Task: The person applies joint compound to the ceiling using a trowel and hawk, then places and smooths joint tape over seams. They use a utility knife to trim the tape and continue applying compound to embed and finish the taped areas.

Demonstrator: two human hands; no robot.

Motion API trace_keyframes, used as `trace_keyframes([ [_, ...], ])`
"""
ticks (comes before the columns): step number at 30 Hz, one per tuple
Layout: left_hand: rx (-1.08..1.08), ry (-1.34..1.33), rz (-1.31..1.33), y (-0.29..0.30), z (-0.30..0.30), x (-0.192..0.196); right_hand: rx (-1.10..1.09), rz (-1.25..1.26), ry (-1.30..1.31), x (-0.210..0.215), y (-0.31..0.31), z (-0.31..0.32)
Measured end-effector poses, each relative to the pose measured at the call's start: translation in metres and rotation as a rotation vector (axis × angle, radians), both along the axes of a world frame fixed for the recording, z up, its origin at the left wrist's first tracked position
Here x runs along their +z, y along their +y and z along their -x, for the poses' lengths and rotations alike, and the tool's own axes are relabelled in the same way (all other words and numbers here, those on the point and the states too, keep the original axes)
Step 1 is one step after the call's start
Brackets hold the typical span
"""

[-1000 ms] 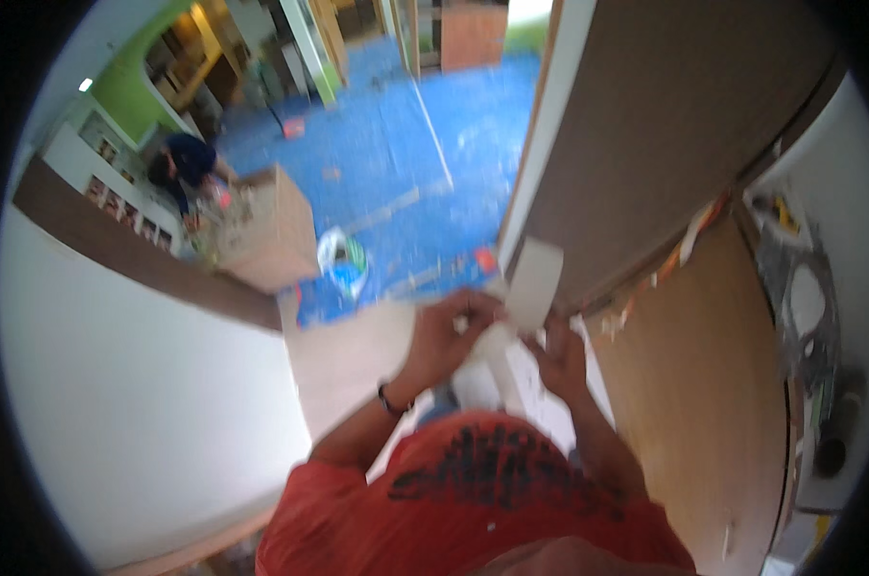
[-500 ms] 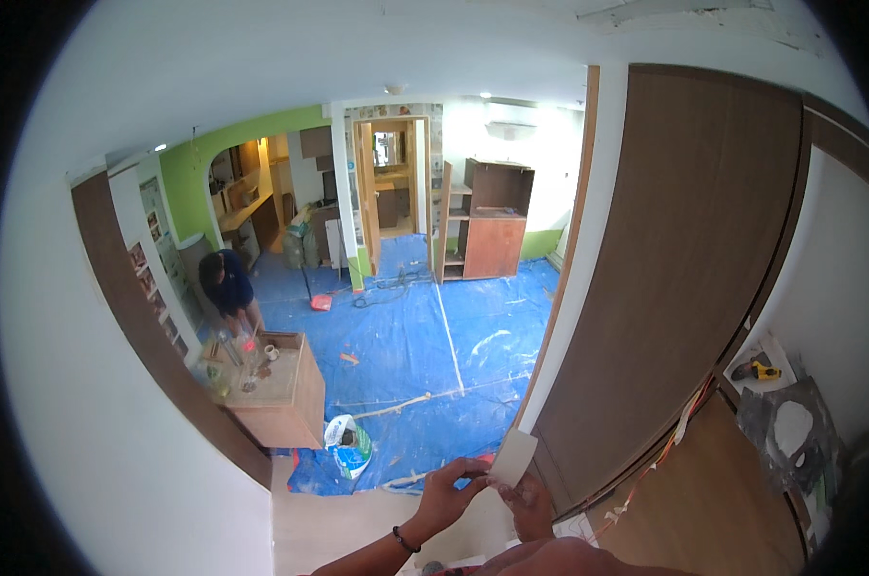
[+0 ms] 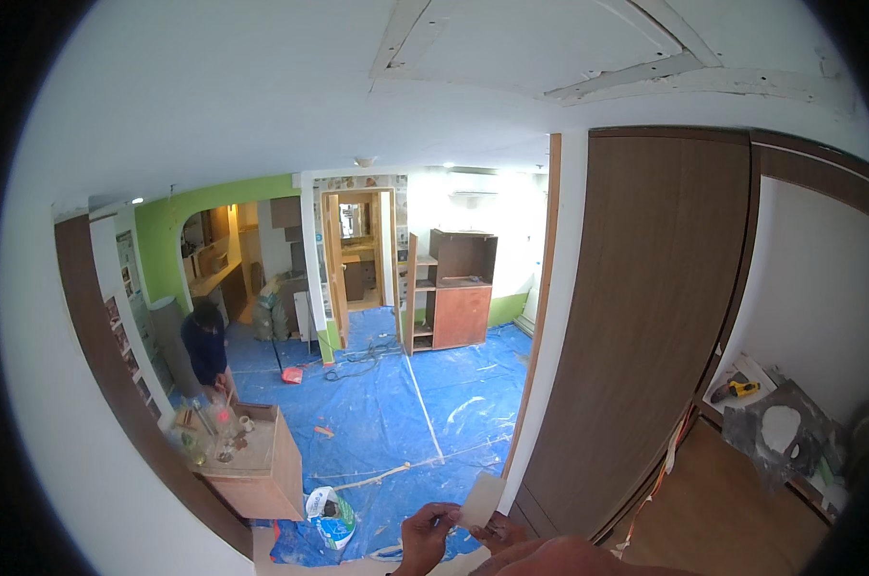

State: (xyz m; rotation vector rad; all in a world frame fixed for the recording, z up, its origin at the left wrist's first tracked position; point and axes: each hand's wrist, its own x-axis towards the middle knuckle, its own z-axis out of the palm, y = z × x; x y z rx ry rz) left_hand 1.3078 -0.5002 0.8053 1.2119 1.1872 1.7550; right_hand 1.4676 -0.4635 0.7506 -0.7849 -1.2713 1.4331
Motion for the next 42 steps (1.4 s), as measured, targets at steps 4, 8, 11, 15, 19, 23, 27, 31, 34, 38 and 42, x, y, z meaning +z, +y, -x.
trace_keyframes([
  [4, 0.101, 0.152, 0.067, -0.002, 0.015, 0.015, 0.064, -0.157, -0.252, 0.049, -0.014, 0.004],
  [8, 0.129, 0.271, -0.116, 0.002, 0.028, 0.027, 0.077, 0.013, -0.11, 0.088, -0.018, 0.017],
  [11, 0.102, 0.246, -0.132, 0.006, 0.03, 0.028, 0.082, 0.002, -0.094, 0.093, -0.014, 0.028],
  [15, 0.076, -0.104, -0.205, 0.014, 0.022, 0.021, -0.008, -0.033, -0.013, 0.077, -0.01, 0.04],
  [19, 0.209, -0.145, -0.246, 0.014, 0.008, 0.022, -0.044, -0.026, 0.012, 0.066, -0.009, 0.048],
  [23, 0.311, 0.074, -0.246, 0.01, 0.005, 0.04, -0.07, -0.173, 0.005, 0.073, -0.003, 0.049],
  [27, 0.362, 0.261, -0.175, 0.011, 0.012, 0.067, 0.032, -0.103, -0.228, 0.093, 0.015, 0.038],
  [31, 0.481, 0.099, -0.259, 0.02, 0.016, 0.092, 0.182, -0.142, 0.113, 0.118, 0.038, 0.031],
  [34, 0.433, 0.025, -0.339, 0.017, 0.017, 0.106, 0.276, -0.175, 0.283, 0.139, 0.051, 0.026],
  [38, 0.425, 0.209, -0.31, 0.005, 0.012, 0.122, 0.334, -0.232, 0.36, 0.158, 0.056, 0.023],
  [42, 0.437, 0.552, -0.336, -0.005, 0.004, 0.134, 0.411, -0.212, 0.368, 0.161, 0.049, 0.022],
])
